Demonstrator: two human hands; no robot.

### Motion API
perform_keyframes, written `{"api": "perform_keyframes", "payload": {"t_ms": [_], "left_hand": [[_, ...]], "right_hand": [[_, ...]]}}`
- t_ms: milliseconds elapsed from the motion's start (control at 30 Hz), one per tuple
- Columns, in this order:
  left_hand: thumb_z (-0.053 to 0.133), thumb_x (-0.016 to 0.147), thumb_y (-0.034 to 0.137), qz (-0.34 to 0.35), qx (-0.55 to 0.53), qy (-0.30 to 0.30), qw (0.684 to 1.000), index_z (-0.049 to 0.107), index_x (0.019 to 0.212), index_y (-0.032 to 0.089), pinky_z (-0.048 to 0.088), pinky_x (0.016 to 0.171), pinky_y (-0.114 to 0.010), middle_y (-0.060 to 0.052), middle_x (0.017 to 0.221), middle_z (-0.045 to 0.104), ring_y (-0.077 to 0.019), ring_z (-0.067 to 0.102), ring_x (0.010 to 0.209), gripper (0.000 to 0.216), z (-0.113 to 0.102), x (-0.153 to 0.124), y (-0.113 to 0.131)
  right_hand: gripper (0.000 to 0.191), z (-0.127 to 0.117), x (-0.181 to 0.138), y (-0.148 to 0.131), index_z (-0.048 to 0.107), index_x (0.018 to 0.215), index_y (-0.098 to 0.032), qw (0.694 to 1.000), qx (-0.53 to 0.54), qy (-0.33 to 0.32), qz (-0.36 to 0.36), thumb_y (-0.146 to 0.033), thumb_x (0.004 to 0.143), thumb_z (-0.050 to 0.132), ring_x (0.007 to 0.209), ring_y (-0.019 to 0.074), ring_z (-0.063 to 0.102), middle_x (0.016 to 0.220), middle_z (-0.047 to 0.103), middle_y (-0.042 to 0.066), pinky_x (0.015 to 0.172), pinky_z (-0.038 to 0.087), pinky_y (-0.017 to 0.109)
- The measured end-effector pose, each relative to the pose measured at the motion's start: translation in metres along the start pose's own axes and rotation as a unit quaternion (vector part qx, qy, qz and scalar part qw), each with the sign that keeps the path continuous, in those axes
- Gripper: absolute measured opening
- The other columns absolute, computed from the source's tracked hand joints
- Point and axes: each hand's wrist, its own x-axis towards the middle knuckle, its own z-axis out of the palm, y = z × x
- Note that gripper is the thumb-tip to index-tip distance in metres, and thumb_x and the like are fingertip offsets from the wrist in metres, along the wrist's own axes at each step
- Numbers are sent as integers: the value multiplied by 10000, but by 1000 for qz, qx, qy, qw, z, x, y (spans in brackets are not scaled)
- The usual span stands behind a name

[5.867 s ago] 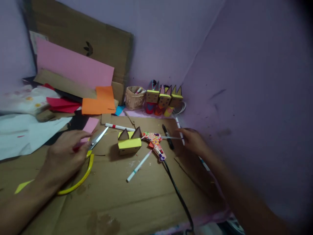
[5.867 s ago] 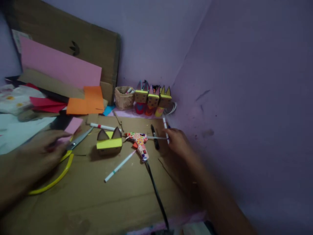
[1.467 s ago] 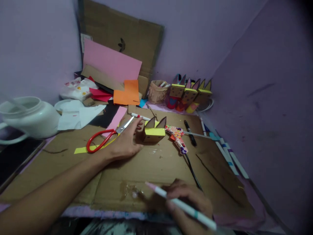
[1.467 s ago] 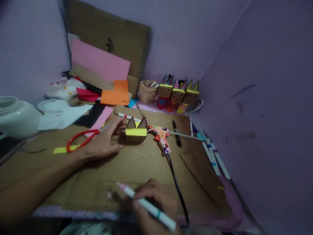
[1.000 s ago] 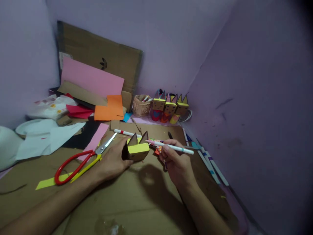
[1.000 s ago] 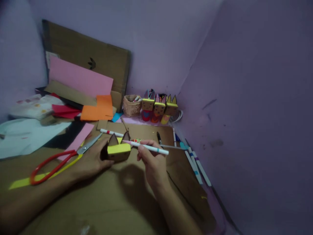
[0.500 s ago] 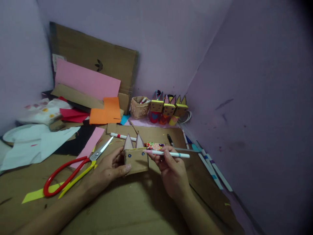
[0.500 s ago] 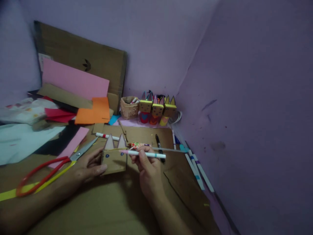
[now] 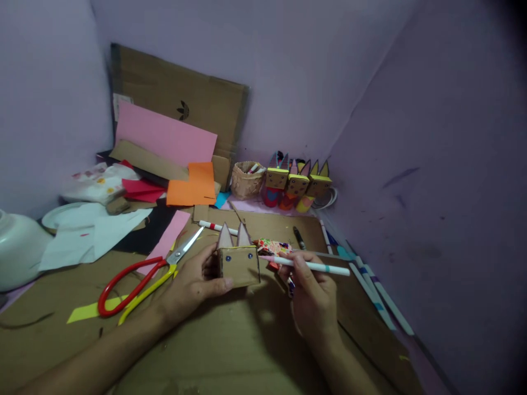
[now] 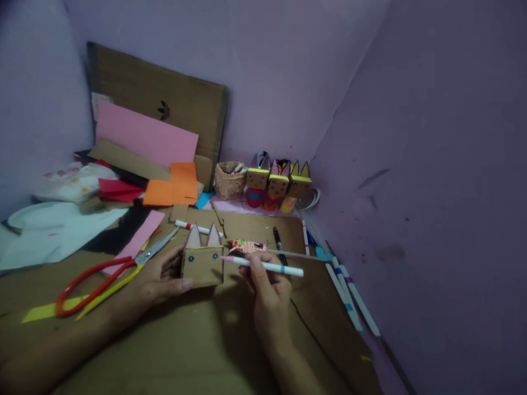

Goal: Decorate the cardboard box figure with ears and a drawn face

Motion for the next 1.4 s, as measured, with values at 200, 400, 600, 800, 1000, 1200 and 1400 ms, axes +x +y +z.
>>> {"api": "perform_keyframes", "payload": {"t_ms": [200,400,600,800,1000,1200,1400], "left_hand": [[796,673,312,5,-4,3,1000,444,1331,207,457,1041,-474,-122,1398,544,-322,494,1294,753,0,0,0],[801,668,315,14,2,12,1000,460,1317,203,489,1004,-436,-125,1347,586,-309,571,1212,741,2,-2,-3],[809,656,341,11,24,10,1000,458,1316,227,493,999,-453,-124,1349,584,-309,601,1173,756,0,-1,-5],[813,649,338,7,23,2,1000,460,1306,232,484,1010,-445,-122,1341,592,-300,584,1200,754,-1,0,-3],[806,663,334,14,26,-3,1000,466,1291,213,478,1017,-445,-126,1347,590,-304,579,1206,724,-2,1,-5],[790,692,311,14,8,-13,1000,447,1326,233,448,1045,-452,-116,1388,555,-305,537,1255,725,-1,1,-2],[804,685,319,8,-5,-3,1000,438,1319,194,453,1034,-441,-143,1387,545,-305,549,1237,743,-1,1,-2]], "right_hand": [[224,-2,-2,2,648,783,-203,999,-25,3,-46,-415,854,643,570,122,564,631,611,-19,555,460,238],[219,-2,-6,3,629,786,-217,987,-114,-7,-109,-396,903,586,573,130,613,637,638,-18,545,488,236],[209,-3,-8,2,625,792,-224,980,-155,-21,-126,-372,921,553,580,135,606,634,612,-15,496,466,224],[180,-3,-13,4,643,817,-216,976,-157,-66,-138,-323,928,549,535,104,554,641,619,-19,519,458,214],[187,-1,-18,5,681,916,-216,988,-82,-86,-97,-329,936,533,586,132,620,713,678,16,524,494,235],[99,4,-14,3,648,786,-211,988,-118,-72,-71,-299,795,691,558,143,634,663,668,3,510,491,229],[72,9,-20,2,651,763,-212,982,-180,-45,-17,-282,779,645,569,127,568,656,639,-7,527,424,222]]}}
